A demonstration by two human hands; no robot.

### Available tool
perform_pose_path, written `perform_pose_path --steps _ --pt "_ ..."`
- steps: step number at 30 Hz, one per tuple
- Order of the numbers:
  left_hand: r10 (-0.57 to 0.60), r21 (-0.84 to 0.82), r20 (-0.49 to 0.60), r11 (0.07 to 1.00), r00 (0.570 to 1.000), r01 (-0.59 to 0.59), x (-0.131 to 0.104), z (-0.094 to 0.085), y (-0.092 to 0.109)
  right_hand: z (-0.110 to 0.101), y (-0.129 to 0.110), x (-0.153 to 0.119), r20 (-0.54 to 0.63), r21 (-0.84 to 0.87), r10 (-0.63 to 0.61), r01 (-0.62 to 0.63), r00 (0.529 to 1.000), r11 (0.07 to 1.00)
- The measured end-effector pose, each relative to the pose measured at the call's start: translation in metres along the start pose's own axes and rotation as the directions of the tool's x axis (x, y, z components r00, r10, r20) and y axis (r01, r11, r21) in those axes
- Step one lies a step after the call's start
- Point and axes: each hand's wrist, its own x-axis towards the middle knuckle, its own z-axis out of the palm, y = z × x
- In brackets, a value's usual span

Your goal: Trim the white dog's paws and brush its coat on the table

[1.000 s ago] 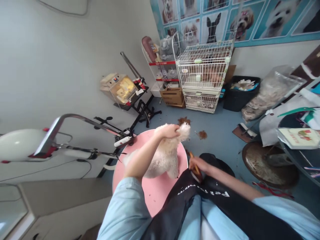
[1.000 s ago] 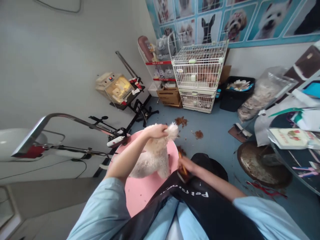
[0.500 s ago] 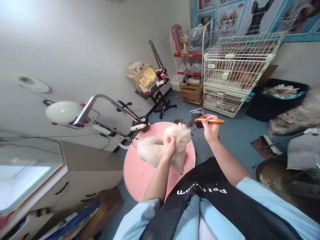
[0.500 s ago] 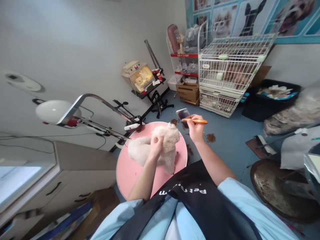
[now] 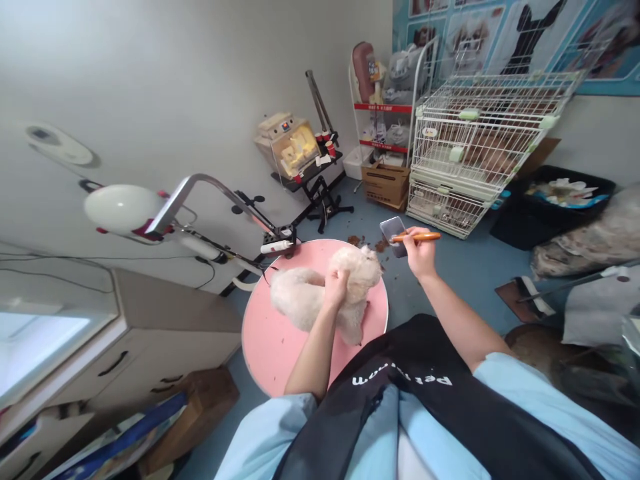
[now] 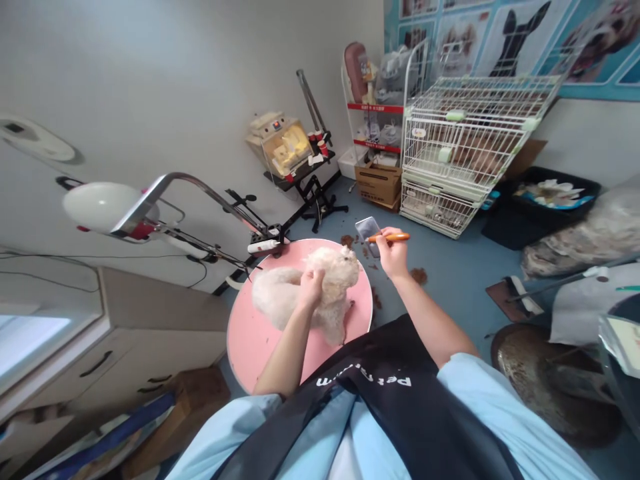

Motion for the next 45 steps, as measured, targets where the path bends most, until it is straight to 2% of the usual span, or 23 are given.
perform_pose_path --steps 1,3,4,7,8,11,12,15,16,18,20,21,24,28,29,31,33,35,38,40,42,43,45 --pt "0.006 0.003 -0.014 1.000 1.000 -0.006 0.001 -0.001 0.000 0.000 0.000 -0.003 0.037 0.001 -0.005 0.005 0.999 1.000" --pt "0.014 -0.008 -0.025 1.000 1.000 -0.014 0.003 -0.002 0.001 0.000 -0.001 -0.011 0.242 -0.009 0.044 -0.044 0.969 0.999" --pt "0.015 -0.027 -0.025 0.999 1.000 -0.016 0.004 -0.002 0.001 0.001 -0.001 -0.014 0.277 -0.027 0.073 -0.068 0.958 0.997" --pt "-0.009 -0.100 -0.028 0.995 1.000 0.006 0.006 0.000 0.002 0.005 0.000 -0.019 0.019 -0.041 -0.009 0.010 1.000 0.999" --pt "-0.025 -0.116 -0.019 0.993 1.000 0.022 0.006 0.000 0.002 0.006 0.000 -0.020 -0.002 -0.032 -0.047 0.046 0.999 0.998" --pt "-0.059 -0.135 0.037 0.989 0.998 0.064 0.004 -0.002 0.006 0.008 0.001 -0.021 0.249 0.011 -0.015 0.013 0.968 1.000" --pt "-0.066 -0.133 0.058 0.988 0.996 0.073 0.003 -0.004 0.008 0.007 0.000 -0.021 0.251 0.006 0.006 -0.008 0.968 1.000" --pt "-0.092 -0.113 0.132 0.988 0.987 0.107 -0.001 -0.010 0.013 0.005 -0.002 -0.020 -0.047 -0.023 -0.045 0.044 0.998 0.999" --pt "-0.092 -0.115 0.151 0.987 0.984 0.110 -0.002 -0.011 0.014 0.004 -0.004 -0.022 -0.079 -0.021 -0.070 0.068 0.994 0.997" --pt "-0.079 -0.132 0.162 0.986 0.984 0.101 -0.003 -0.012 0.014 0.004 -0.007 -0.030 0.075 0.013 -0.044 0.044 0.996 0.999" --pt "-0.079 -0.144 0.128 0.985 0.989 0.097 -0.003 -0.009 0.013 0.005 -0.009 -0.039 0.238 0.017 0.036 -0.041 0.971 0.999" --pt "-0.082 -0.149 0.110 0.984 0.991 0.098 -0.003 -0.007 0.012 0.006 -0.010 -0.043 0.220 0.000 0.054 -0.055 0.974 0.998" --pt "-0.095 -0.175 0.076 0.979 0.993 0.107 -0.002 0.000 0.009 0.007 -0.012 -0.050 0.033 -0.049 -0.007 0.009 0.999 0.999" --pt "-0.126 -0.150 0.097 0.979 0.987 0.140 -0.006 0.003 0.011 0.006 -0.014 -0.048 0.213 -0.020 0.110 -0.108 0.971 0.994" --pt "-0.127 -0.133 0.125 0.981 0.984 0.143 -0.008 0.003 0.012 0.004 -0.015 -0.046 0.206 -0.036 0.120 -0.115 0.971 0.993" --pt "-0.116 -0.083 0.210 0.987 0.971 0.136 -0.011 0.001 0.013 -0.002 -0.019 -0.042 0.044 -0.095 0.021 -0.017 0.999 0.995" --pt "-0.112 -0.034 0.277 0.991 0.954 0.126 -0.013 0.000 0.012 -0.008 -0.024 -0.044 -0.121 -0.147 -0.122 0.104 0.985 0.984" --pt "-0.125 -0.025 0.279 0.990 0.952 0.137 -0.013 0.001 0.010 -0.011 -0.028 -0.052 -0.078 -0.121 -0.114 0.104 0.990 0.987" --pt "-0.147 -0.113 0.247 0.977 0.958 0.180 -0.010 0.007 0.005 -0.011 -0.028 -0.066 0.139 -0.091 0.081 -0.069 0.987 0.993" --pt "-0.172 -0.190 0.239 0.957 0.956 0.220 -0.008 0.012 0.003 -0.013 -0.027 -0.069 0.039 -0.137 0.074 -0.068 0.997 0.988" --pt "-0.193 -0.234 0.221 0.941 0.956 0.244 -0.007 0.016 0.001 -0.016 -0.026 -0.069 -0.094 -0.172 -0.042 0.025 0.995 0.985" --pt "-0.195 -0.236 0.216 0.941 0.957 0.245 -0.007 0.018 0.001 -0.017 -0.026 -0.069 -0.087 -0.167 -0.070 0.055 0.994 0.984" --pt "-0.192 -0.215 0.231 0.946 0.954 0.243 -0.007 0.021 0.001 -0.017 -0.028 -0.070 0.039 -0.133 0.003 0.002 0.999 0.991"
